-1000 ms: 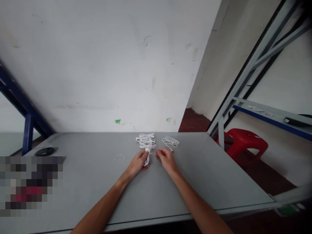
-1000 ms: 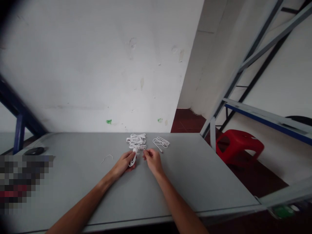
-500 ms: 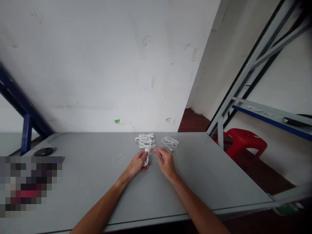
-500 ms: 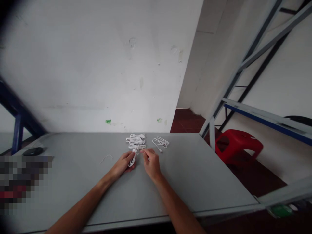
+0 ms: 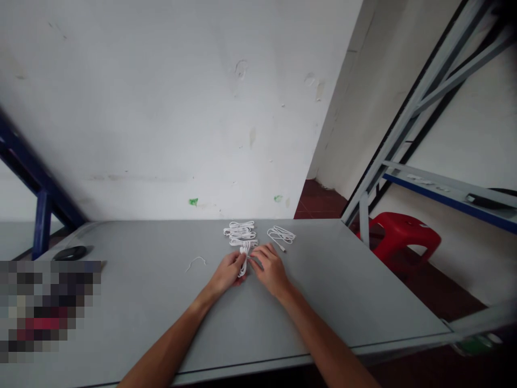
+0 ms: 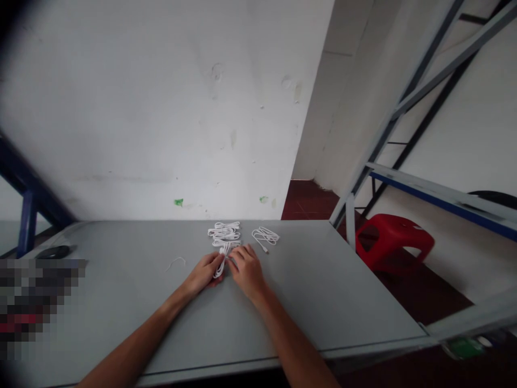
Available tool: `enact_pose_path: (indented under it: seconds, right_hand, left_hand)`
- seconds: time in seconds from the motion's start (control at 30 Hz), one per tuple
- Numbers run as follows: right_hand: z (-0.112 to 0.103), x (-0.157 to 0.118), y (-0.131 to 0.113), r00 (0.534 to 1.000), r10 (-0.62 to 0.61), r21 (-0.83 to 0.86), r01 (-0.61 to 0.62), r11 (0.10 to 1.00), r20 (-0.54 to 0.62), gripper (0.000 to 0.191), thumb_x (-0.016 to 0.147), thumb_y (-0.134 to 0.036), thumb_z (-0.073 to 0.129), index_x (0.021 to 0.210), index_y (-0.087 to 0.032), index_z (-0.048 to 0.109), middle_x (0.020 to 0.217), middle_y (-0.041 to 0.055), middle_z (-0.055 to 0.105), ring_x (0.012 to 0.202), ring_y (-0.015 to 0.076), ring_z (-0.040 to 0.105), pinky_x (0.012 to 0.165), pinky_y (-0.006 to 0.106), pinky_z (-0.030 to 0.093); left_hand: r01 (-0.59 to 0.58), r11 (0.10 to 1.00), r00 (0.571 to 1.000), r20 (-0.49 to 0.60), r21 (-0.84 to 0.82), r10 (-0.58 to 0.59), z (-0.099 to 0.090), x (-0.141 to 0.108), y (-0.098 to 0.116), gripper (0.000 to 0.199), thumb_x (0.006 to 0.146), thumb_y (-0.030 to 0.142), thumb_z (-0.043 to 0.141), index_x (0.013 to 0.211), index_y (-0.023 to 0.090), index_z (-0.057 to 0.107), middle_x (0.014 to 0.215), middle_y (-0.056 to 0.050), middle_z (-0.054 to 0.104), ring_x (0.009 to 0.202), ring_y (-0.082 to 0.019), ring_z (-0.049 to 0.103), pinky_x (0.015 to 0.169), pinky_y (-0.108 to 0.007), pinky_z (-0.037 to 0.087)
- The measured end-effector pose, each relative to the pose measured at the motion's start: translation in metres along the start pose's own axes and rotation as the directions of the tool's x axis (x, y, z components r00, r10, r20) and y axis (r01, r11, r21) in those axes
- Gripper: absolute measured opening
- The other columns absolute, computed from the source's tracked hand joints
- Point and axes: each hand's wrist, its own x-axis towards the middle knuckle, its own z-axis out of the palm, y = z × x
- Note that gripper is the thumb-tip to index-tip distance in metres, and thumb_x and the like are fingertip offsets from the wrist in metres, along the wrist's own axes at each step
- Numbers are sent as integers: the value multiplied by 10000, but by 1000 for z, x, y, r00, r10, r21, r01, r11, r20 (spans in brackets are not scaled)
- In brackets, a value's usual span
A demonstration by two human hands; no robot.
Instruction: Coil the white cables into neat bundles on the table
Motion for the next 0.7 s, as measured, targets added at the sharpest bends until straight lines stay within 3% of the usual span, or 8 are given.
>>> enact_pose_path:
  seconds: [0.13,0.23,0.33,0.47,0.57,0.7]
  right_hand:
    - [3,-1,-3,1000,0,-65,0,998,12,214,943,-169,482,857,-216,672,864,84,651,881,248,527,831,392,438]
    - [8,-1,-3,998,61,-18,-62,998,-29,243,931,-169,473,761,-216,640,811,79,632,848,244,526,796,379,428]
    - [13,-1,1,969,245,173,-237,956,-25,219,897,-219,523,697,-212,612,737,52,623,774,220,544,725,337,428]
    - [15,0,10,877,446,419,-478,772,178,204,839,-307,583,665,-206,614,627,0,606,611,169,525,594,277,403]
    - [16,0,13,867,464,437,-494,751,184,198,812,-317,599,655,-199,623,632,-3,613,599,160,528,587,270,389]
    - [17,0,17,895,436,375,-437,818,92,149,810,-301,605,724,-194,661,719,30,661,680,183,570,654,287,413]
  left_hand:
    - [-23,999,1000,-4,47,23,1,1,-2,423,877,603,452,763,197,487,505,56,520,382,-100,452,411,-215,317]
    - [-56,995,998,-10,81,57,2,-1,-1,422,882,606,445,763,201,472,498,57,524,373,-102,446,414,-218,319]
    - [-118,984,992,-22,133,122,4,-3,0,404,896,587,436,768,205,465,507,58,525,389,-102,451,437,-222,333]
    - [-164,963,984,-28,214,174,4,-3,1,372,916,535,421,751,205,476,528,52,534,408,-106,457,468,-230,340]
    - [-193,931,976,-36,311,214,0,-1,2,354,906,487,453,722,193,519,544,38,544,448,-114,464,493,-234,326]
    - [-275,807,946,-4,523,325,-10,0,4,266,893,387,505,814,175,645,620,7,600,552,-140,495,564,-251,334]
